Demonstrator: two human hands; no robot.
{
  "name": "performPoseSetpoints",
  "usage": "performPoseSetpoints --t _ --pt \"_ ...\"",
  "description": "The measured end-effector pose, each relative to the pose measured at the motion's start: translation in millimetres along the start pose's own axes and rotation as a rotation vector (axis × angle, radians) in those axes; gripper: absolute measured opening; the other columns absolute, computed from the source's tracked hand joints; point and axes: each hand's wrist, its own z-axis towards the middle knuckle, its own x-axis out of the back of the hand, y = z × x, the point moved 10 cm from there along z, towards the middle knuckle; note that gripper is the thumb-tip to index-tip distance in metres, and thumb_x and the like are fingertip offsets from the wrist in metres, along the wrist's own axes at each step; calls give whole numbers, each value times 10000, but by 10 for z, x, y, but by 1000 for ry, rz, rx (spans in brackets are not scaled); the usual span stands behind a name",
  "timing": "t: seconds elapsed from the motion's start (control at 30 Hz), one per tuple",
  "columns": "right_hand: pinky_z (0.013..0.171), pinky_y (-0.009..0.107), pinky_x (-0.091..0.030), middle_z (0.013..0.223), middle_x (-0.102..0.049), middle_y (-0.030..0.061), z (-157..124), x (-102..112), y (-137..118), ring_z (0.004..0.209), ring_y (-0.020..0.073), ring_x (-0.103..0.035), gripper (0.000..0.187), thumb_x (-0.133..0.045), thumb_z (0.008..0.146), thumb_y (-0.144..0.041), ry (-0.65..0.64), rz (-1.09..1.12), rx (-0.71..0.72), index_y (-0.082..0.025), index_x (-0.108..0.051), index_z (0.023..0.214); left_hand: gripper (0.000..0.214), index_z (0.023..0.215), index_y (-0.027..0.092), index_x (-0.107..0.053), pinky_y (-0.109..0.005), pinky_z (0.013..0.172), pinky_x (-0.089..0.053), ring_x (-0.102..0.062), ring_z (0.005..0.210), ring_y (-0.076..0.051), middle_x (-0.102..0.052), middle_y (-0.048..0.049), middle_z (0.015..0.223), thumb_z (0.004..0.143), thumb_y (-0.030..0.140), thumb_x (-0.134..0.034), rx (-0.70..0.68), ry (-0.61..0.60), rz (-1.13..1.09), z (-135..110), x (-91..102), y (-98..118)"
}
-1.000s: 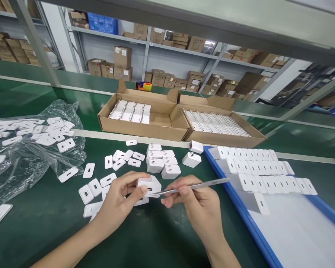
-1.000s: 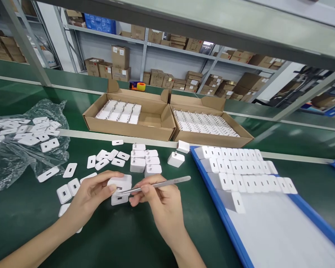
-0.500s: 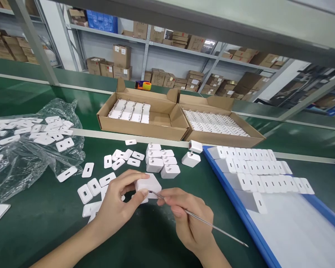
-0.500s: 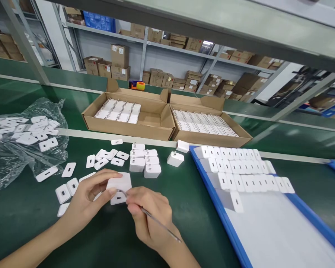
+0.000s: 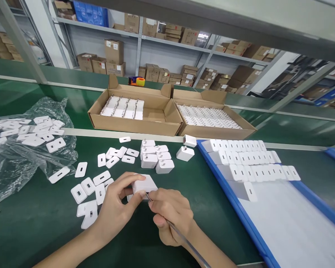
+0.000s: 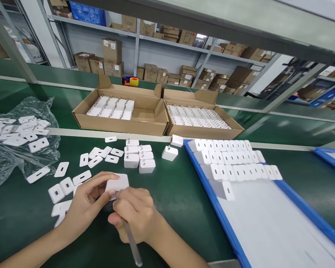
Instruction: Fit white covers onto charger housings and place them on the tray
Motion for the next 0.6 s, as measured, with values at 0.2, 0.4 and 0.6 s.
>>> performPoseSetpoints --t 0.2,0.4,0.6 --pt "434 224 -421 590 -579 20 -25 36 75 497 131 -565 282 -332 1014 -244 15 -15 -37 -191 -500 794 140 979 253 -676 -134 655 -509 -569 766 -96 -590 6 924 857 301 -629 106 -29 -56 48 13 -61" --pt "528 201 -542 666 -657 -8 -79 121 499 554 114 -657 146 -473 973 -219 54 253 -471 -200 -563 858 183 1012 261 -686 -134 659 -515 -602 803 -110 -619 -4 978 865 352 -625 142 -41 -20 76 98 -35" --pt "609 242 -606 748 -698 25 -94 171 413 690 150 -713 222 -395 1005 -230 79 260 -398 -209 -607 939 162 982 292 -713 -129 661 -520 -607 840 -122 -629 0 1014 841 351 -658 99 59 -16 97 200 21"
